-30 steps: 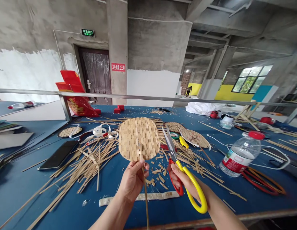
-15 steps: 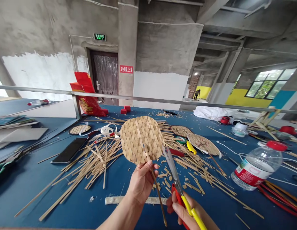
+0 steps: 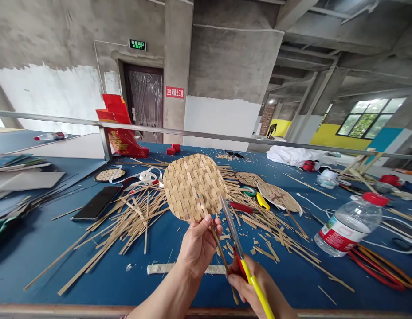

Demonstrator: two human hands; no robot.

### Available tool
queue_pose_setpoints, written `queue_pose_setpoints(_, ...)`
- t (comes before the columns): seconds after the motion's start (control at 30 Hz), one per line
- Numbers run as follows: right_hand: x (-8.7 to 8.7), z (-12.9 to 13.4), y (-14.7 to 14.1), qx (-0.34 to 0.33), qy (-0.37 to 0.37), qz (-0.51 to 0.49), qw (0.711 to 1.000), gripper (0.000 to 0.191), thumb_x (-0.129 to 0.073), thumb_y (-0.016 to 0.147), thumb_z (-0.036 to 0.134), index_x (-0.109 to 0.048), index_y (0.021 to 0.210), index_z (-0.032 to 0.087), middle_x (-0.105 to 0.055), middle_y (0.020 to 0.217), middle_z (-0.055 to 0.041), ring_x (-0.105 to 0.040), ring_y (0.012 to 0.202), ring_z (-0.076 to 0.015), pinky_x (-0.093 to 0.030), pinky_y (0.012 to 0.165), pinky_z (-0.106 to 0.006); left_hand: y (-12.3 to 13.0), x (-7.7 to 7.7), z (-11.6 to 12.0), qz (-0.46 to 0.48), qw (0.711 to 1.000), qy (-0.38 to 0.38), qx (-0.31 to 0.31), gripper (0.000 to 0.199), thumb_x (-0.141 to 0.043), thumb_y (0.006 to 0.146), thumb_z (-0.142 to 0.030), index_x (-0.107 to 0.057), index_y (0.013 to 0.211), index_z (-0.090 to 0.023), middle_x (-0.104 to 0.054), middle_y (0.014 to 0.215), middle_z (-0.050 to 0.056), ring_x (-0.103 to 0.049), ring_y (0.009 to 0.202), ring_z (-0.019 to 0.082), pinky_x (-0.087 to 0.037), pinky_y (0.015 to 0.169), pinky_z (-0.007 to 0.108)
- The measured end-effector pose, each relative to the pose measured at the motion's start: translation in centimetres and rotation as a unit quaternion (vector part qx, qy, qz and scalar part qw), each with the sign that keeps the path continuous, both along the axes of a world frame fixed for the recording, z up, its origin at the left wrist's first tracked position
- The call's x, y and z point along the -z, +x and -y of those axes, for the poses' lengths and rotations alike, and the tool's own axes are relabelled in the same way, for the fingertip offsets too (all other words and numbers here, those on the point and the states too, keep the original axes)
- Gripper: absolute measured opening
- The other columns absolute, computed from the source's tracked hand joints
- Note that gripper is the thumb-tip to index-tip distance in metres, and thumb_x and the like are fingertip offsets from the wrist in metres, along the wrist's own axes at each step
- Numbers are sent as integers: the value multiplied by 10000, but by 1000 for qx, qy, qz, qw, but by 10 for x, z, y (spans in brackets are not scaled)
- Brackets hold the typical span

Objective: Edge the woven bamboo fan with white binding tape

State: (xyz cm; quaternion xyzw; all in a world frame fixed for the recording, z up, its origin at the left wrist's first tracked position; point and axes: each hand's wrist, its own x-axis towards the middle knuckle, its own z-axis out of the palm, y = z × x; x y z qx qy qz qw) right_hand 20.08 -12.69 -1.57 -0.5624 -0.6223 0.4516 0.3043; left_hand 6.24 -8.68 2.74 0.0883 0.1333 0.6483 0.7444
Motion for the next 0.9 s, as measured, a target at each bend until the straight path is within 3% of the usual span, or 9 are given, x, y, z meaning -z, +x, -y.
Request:
queue_pose_setpoints(0.2, -5, 4, -6, -18, 0, -63, 998, 202, -536, 692, 323, -379, 697, 196, -415, 503, 75, -377, 374, -54, -324, 378, -179, 2, -2, 6, -53, 997, 58, -14, 106, -628, 659, -92, -609, 754, -136, -598, 739, 17, -586, 753, 133, -475, 680, 247)
queue_pose_setpoints(0.37, -5, 5, 0, -32, 34, -96, 994, 266, -497, 742, 428, -424, 748, 173, -461, 532, 43, -354, 370, -45, -282, 353, -180, -4, 1, 13, -242, 957, 154, -33, 355, -587, 694, -139, -556, 1035, -234, -568, 1009, 39, -529, 893, 160, -441, 750, 277)
queue_pose_setpoints(0.47, -4, 6, 4, -30, 13, -171, 985, 336, -516, 719, 487, -404, 772, 176, -535, 694, -4, -344, 373, -20, -287, 357, -171, -10, 12, 11, -304, 942, 114, -87, 294, -577, 712, -211, -544, 1004, -231, -541, 1023, 42, -530, 812, 137, -447, 652, 230)
queue_pose_setpoints(0.53, -4, 7, 6, -48, -14, -220, 974, 353, -532, 706, 499, -392, 760, 180, -537, 710, -3, -327, 369, -10, -279, 356, -162, -13, 23, 7, -290, 949, 66, -104, 160, -583, 717, -259, -548, 864, -206, -536, 857, 8, -515, 700, 94, -423, 564, 181)
queue_pose_setpoints(0.6, -4, 9, 6, -68, -28, -267, 961, 346, -551, 702, 483, -389, 746, 180, -525, 689, 9, -317, 375, -6, -263, 360, -155, -14, 31, 4, -256, 963, 6, -86, 142, -603, 705, -284, -525, 787, -199, -502, 746, -22, -504, 657, 77, -415, 542, 167)
queue_pose_setpoints(0.7, -3, 11, 5, -87, -31, -339, 936, 333, -575, 703, 447, -377, 733, 181, -513, 671, 25, -293, 369, 9, -237, 368, -147, -12, 35, 3, -213, 975, -49, -32, 211, -627, 688, -283, -530, 852, -193, -542, 854, 8, -543, 716, 104, -456, 614, 224)
queue_pose_setpoints(0.8, -1, 13, 4, -124, -54, -376, 917, 347, -593, 689, 439, -357, 718, 186, -521, 649, 32, -265, 339, 19, -210, 352, -142, -6, 27, 7, -182, 982, -15, 37, 282, -635, 685, -255, -544, 940, -178, -558, 1004, 63, -570, 787, 147, -464, 707, 288)
queue_pose_setpoints(0.9, 1, 18, 5, -143, -90, -355, 919, 367, -616, 656, 455, -367, 700, 189, -527, 616, 33, -261, 340, 9, -192, 355, -154, 1, 19, 9, -171, 982, 19, 71, 218, -638, 680, -247, -589, 863, -140, -584, 996, 80, -581, 771, 154, -464, 706, 278)
